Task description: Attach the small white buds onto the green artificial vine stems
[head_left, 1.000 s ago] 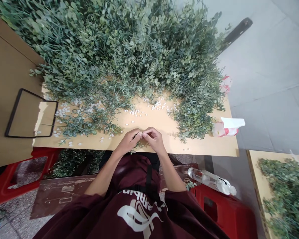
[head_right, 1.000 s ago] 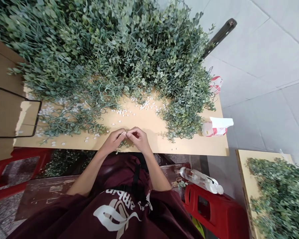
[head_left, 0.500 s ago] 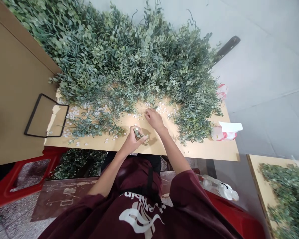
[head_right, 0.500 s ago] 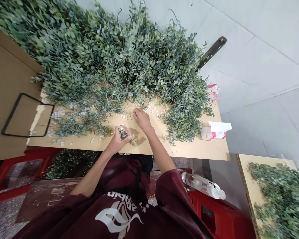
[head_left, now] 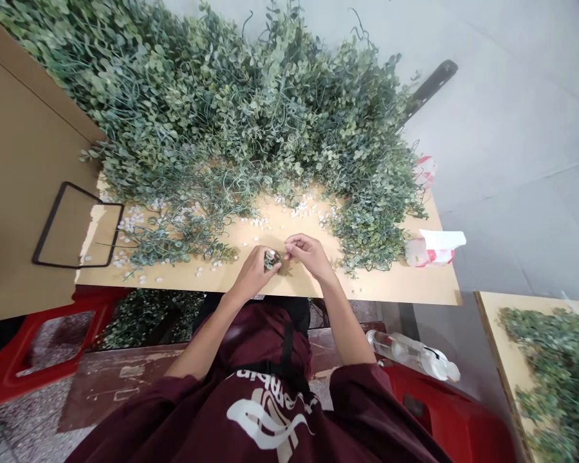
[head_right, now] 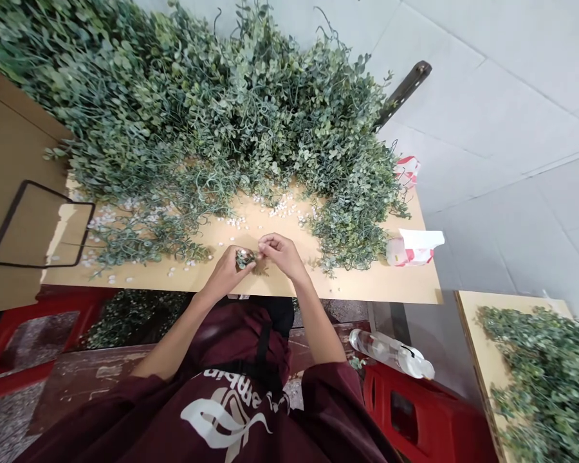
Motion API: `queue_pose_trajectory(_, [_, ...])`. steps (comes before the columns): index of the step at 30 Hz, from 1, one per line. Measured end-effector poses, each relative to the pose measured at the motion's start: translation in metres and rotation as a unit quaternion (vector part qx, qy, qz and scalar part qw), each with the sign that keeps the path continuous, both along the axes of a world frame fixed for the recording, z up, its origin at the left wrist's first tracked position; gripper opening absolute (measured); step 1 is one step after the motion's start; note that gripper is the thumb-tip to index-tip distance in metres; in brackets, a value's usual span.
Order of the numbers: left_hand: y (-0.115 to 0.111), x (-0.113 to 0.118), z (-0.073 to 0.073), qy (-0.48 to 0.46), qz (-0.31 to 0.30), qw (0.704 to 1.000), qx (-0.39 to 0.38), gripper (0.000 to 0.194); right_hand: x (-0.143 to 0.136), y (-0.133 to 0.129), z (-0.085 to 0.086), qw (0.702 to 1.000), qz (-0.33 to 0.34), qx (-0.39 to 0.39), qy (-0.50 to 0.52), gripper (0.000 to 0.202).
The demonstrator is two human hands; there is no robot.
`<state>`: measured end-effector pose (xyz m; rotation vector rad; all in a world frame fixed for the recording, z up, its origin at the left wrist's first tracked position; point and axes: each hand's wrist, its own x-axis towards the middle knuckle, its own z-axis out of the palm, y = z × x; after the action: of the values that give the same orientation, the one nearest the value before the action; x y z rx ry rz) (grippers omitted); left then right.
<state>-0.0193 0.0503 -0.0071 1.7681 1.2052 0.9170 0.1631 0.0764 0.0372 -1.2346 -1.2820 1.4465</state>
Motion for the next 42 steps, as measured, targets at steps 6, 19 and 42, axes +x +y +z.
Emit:
queue_pose_trajectory(6, [0.003, -0.001, 0.003, 0.010, -0.034, 0.999, 0.022, 0.024, 0.003, -0.026, -0.013, 0.989, -0.001, -0.094, 0.111, 0.028])
queue_pose_trajectory(19, [0.004, -0.007, 0.003, -0.076, -0.030, 0.996, 0.019, 0.018, -0.008, -0.031, -0.026, 0.963, -0.040, -0.140, 0.228, 0.025])
queue_pose_trajectory(42, [0.004, -0.008, 0.000, -0.098, -0.034, 0.994, 0.024, 0.014, -0.029, -0.040, -0.026, 0.948, -0.069, -0.149, 0.273, 0.024])
